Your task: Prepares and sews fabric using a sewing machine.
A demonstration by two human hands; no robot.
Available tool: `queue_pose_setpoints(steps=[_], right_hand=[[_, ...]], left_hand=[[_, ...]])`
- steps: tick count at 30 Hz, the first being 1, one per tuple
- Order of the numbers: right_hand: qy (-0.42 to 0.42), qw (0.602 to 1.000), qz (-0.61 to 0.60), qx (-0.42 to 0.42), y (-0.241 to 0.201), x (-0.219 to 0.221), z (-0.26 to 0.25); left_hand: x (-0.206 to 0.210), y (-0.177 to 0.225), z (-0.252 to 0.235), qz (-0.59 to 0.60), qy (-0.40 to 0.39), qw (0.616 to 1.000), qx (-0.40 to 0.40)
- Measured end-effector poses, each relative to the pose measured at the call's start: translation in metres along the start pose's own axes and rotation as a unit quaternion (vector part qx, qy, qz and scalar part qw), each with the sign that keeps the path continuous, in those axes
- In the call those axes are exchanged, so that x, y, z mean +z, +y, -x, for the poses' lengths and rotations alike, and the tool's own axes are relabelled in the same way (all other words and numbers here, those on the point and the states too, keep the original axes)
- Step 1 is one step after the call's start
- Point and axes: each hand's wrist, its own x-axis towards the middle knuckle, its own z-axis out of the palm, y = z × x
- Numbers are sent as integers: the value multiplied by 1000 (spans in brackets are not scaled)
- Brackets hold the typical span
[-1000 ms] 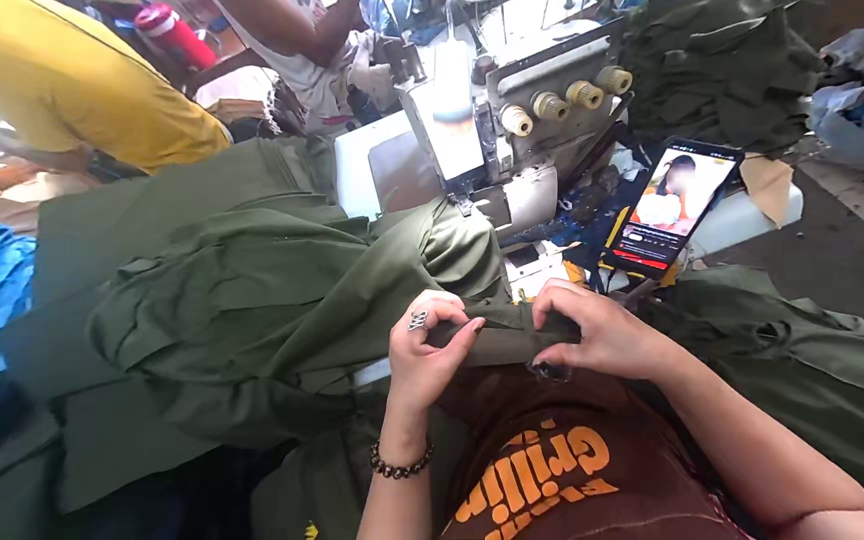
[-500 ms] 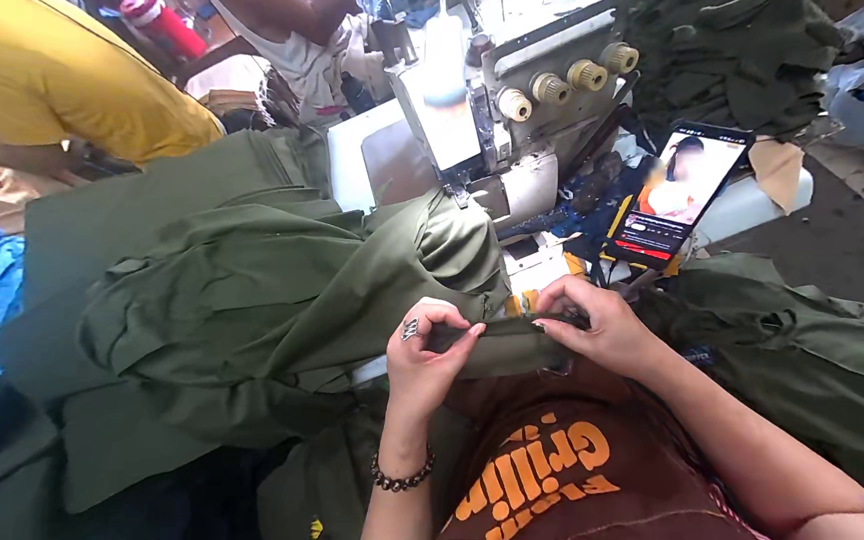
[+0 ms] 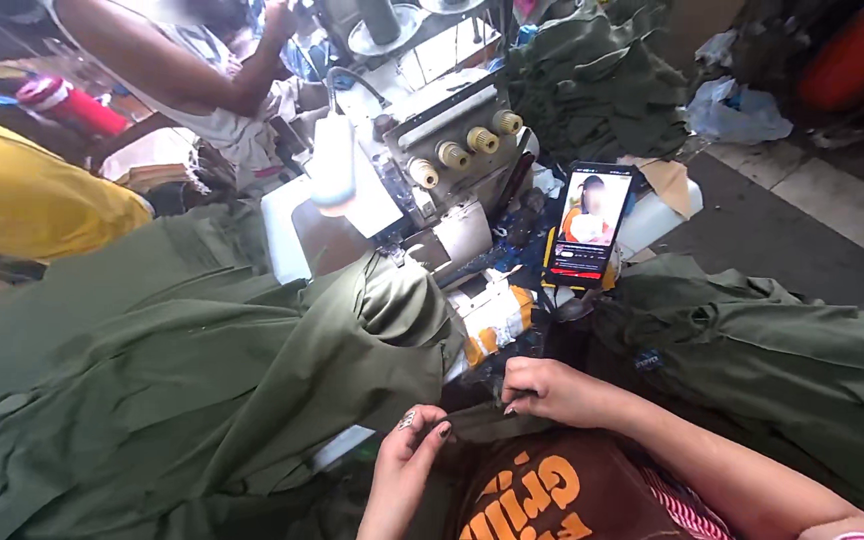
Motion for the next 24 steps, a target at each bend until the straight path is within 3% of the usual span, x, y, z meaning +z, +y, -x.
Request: queue_pose_setpoints(steps=[3, 5, 14, 21, 24], right_hand=[[-12, 1000, -18, -8, -2, 2, 0], [-11, 999, -29, -12, -2, 5, -1], [-31, 999, 2, -24, 0, 17, -4], [-9, 996, -39, -78, -5, 12, -7], [-10, 995, -32, -95, -2, 16, -9]], left_hand=[[4, 2, 3, 126, -13, 991, -43], [3, 5, 2, 138, -14, 989, -52], [-7, 16, -3, -70, 21, 997, 7], [-10, 20, -2, 23, 18, 999, -15], [-13, 26, -7, 11, 11, 1000, 2]])
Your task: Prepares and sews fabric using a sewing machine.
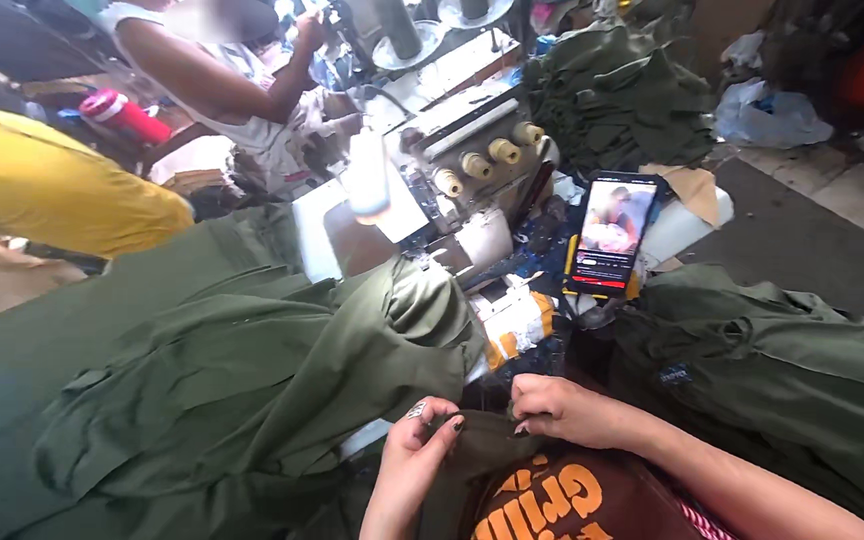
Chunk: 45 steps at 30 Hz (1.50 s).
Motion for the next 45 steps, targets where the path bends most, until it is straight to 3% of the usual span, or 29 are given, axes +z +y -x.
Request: queue_pose_setpoints(steps=[2, 7, 11, 15, 19, 33, 39, 45], right_hand=[[51, 999, 0, -4, 1, 3, -4], [314, 949, -33, -4, -24, 0, -51], [404, 912, -59, 40, -20, -7, -101], [402, 910, -57, 80, -2, -10, -119], [383, 919, -65, 71, -3, -16, -103], [402, 908, -31, 114, 4, -18, -112], [295, 948, -66, 101, 8, -23, -99], [250, 949, -135, 135, -9, -30, -76]], left_hand=[[-8, 16, -11, -70, 1, 996, 46], [-27, 81, -65, -248, 49, 941, 226], [-35, 98, -124, -324, 71, 910, 247], [-40, 80, -153, -370, 86, 906, 190], [-42, 66, -147, -341, 129, 917, 161], [-40, 59, -156, -336, 161, 909, 188], [-33, 69, -161, -329, 159, 928, 67], [-20, 71, -162, -300, 187, 934, 50]])
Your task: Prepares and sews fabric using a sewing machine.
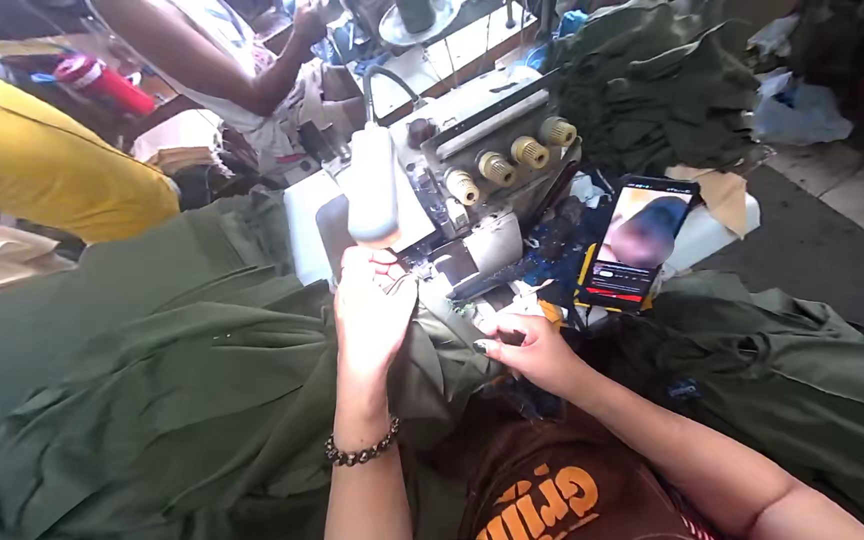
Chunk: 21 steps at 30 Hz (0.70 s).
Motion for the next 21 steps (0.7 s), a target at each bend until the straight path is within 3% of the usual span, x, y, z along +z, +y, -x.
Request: queue_pose_setpoints(steps=[7, 21], right_hand=[[40, 997, -63, 27, -8, 6, -8], [77, 992, -101, -2, -11, 20, -15]], left_hand=[[2, -2, 1, 44, 30, 998, -15], [-5, 14, -7, -17, 21, 999, -22]])
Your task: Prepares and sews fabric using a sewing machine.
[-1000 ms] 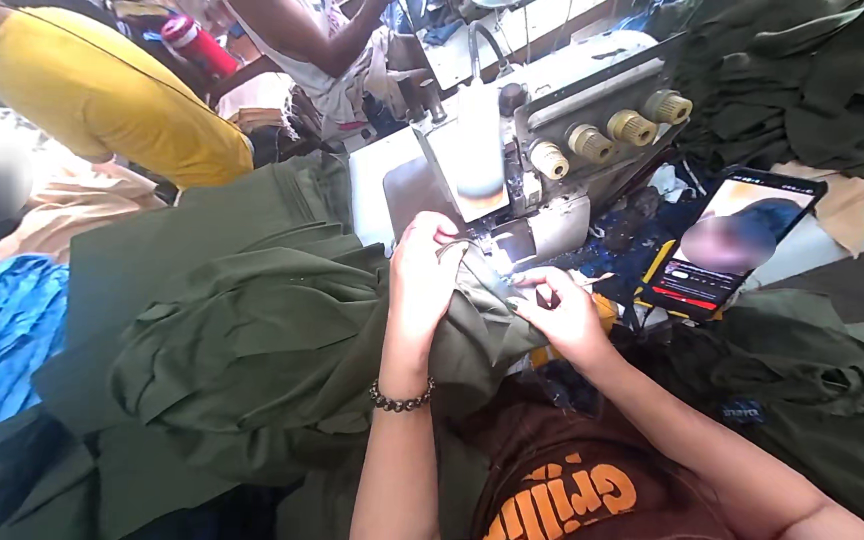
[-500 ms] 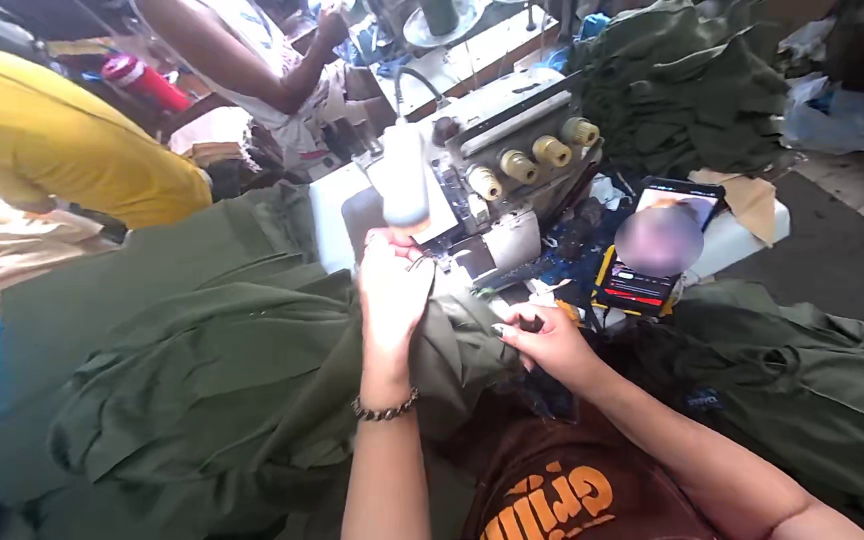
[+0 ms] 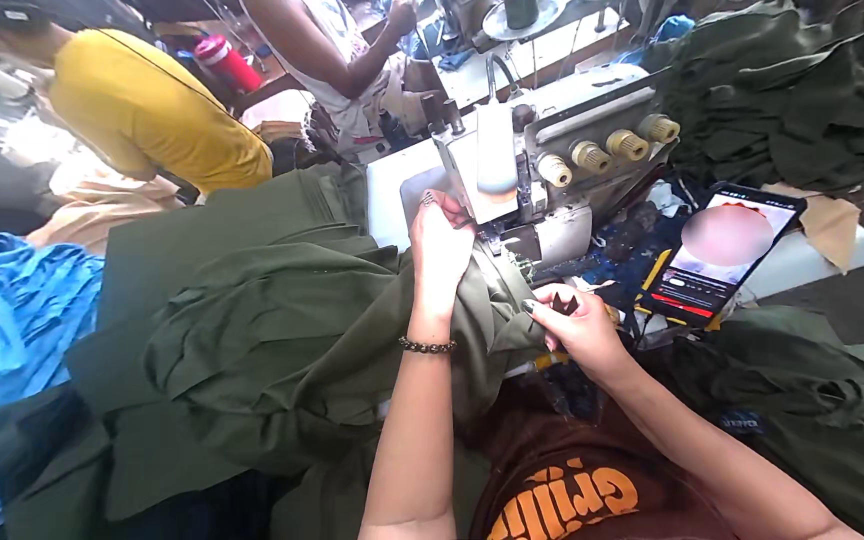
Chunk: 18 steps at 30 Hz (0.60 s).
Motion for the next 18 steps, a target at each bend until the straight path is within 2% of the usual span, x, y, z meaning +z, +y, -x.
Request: queue_pose_setpoints(steps=[5, 7, 8, 10, 11, 12, 14, 15, 16, 18], right_hand=[[-1, 999, 25, -31, -2, 5, -14], [-5, 998, 47, -45, -6, 8, -22], [-7, 997, 56, -44, -8, 9, -25], [-7, 997, 76, -29, -13, 10, -29], [-7, 996, 82, -17, -15, 8, -30], [-9, 996, 85, -6, -17, 7, -30], [-17, 996, 88, 19, -20, 6, -31], [-20, 996, 88, 26, -21, 5, -32], [-23, 995, 92, 31, -22, 5, -32], [-38, 993, 109, 38, -23, 2, -34]], left_hand=[[-1, -9, -8, -5, -7, 1000, 4], [-5, -15, -10, 7, 21, 1000, 19], [-8, -20, -9, 10, 51, 997, 52], [-14, -29, -9, 23, 104, 977, 184], [-20, -32, -6, 43, 88, 960, 263], [-28, -35, -2, 56, 33, 944, 324], [-41, -39, 6, 7, -114, 911, 395], [-43, -41, 8, -55, -156, 894, 417], [-43, -42, 10, -117, -162, 881, 430], [-46, -40, 14, -200, -127, 866, 440]])
